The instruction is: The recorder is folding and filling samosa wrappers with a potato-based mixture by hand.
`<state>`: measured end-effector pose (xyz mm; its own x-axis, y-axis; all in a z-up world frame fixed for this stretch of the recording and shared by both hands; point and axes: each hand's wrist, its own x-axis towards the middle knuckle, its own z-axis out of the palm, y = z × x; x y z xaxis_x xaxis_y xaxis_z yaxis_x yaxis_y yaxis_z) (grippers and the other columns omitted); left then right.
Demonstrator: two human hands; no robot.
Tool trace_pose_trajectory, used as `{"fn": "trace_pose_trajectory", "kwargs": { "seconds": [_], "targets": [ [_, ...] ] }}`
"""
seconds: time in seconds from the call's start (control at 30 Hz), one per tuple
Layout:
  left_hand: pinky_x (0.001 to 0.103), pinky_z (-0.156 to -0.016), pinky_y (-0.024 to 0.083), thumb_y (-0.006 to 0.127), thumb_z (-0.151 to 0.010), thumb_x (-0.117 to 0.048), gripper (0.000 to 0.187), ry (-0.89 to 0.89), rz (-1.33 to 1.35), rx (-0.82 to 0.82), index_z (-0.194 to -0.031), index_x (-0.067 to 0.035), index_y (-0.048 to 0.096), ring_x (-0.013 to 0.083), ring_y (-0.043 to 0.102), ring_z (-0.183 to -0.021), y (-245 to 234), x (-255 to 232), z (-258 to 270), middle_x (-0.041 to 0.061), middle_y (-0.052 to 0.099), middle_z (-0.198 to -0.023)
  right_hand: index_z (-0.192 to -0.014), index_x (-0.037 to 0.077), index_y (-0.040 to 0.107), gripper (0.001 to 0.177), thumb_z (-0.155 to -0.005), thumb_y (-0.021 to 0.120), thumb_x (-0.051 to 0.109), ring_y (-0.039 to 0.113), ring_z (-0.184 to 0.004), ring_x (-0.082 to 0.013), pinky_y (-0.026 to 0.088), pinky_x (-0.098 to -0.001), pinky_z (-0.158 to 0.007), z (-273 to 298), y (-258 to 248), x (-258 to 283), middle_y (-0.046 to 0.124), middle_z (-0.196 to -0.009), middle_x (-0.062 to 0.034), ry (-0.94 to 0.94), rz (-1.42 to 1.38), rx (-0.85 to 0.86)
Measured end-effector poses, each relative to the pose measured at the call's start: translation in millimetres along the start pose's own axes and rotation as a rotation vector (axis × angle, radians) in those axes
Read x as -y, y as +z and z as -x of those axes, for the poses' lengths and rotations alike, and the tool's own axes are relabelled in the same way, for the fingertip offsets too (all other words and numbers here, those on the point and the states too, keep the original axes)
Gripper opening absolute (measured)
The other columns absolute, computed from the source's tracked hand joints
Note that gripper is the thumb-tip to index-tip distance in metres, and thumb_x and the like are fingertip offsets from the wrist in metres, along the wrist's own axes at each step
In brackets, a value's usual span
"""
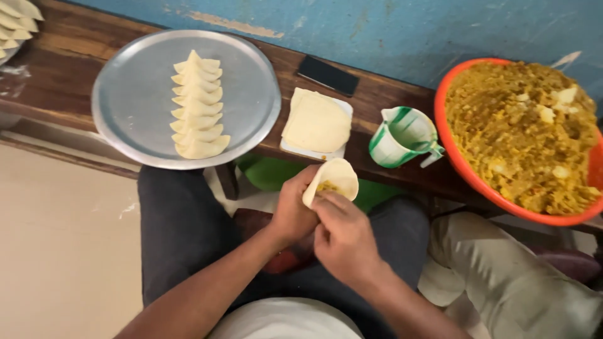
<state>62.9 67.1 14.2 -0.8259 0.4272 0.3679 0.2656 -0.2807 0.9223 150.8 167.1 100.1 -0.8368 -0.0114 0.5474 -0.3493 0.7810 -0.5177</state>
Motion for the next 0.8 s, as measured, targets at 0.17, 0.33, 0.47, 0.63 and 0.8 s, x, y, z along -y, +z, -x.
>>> {"fn": "trace_pose_trajectory", "kwargs": {
  "seconds": [0.17,0.33,0.47,0.63,0.8],
  "targets": [
    [0.030,-0.087,0.058,0.077,-0.087,0.006,0.029,-0.068,0.194,-0.075,-0.115,0.000,0.070,0.0110,0.069,-0.098,8.2,20.3,1.2,0.006,0.075,-0.108,-0.115,-0.002,0.068,0.047,-0.071,0.058,-0.015,0.072,-0.105,-0.0325,0.059,-0.0348,-0.085,0.3,1.9,1.8,0.072,-0.115,-0.0185,0.049,-0.118,0.032],
    [0.029,-0.090,0.058,0.081,-0.077,0.007,0.048,-0.328,0.294,-0.139,-0.122,-0.002,0.065,0.0121,0.071,-0.100,-1.1,-5.7,-3.4,0.005,0.075,-0.111,-0.115,-0.003,0.067,0.037,-0.080,0.058,-0.010,0.071,-0.096,-0.0242,0.058,-0.0342,-0.086,-33.9,-26.4,-78.6,0.070,-0.107,-0.0158,0.067,-0.213,-0.201],
    [0.030,-0.093,0.057,0.080,-0.082,0.007,0.046,-0.323,0.381,-0.097,-0.125,-0.001,0.065,0.0131,0.070,-0.104,-10.3,-19.2,0.0,0.005,0.075,-0.114,-0.105,-0.003,0.073,0.017,-0.097,0.072,0.013,0.071,-0.087,-0.0361,0.055,-0.0416,-0.076,-61.1,-40.2,-183.2,0.073,-0.097,-0.0220,0.097,0.229,-0.139],
    [0.029,-0.095,0.057,0.079,-0.084,0.005,0.045,-0.260,0.317,-0.085,-0.126,-0.002,0.066,0.0124,0.070,-0.106,-19.4,-22.1,0.2,0.005,0.075,-0.116,-0.093,0.000,0.074,0.036,-0.102,0.072,0.035,0.070,-0.081,-0.0398,0.054,-0.0492,-0.074,-72.8,-44.2,-176.9,0.073,-0.087,-0.0217,0.260,0.508,0.221],
    [0.035,-0.083,0.057,0.079,-0.083,0.006,0.044,-0.429,0.467,-0.096,-0.124,-0.001,0.065,0.0162,0.069,-0.095,-27.8,-28.1,-0.1,0.006,0.074,-0.109,-0.113,0.001,0.070,0.031,-0.096,0.070,0.027,0.072,-0.098,-0.0371,0.057,-0.0463,-0.086,-53.2,-38.4,-53.2,0.073,-0.107,-0.0178,-0.045,0.223,0.015]
  ]
}}
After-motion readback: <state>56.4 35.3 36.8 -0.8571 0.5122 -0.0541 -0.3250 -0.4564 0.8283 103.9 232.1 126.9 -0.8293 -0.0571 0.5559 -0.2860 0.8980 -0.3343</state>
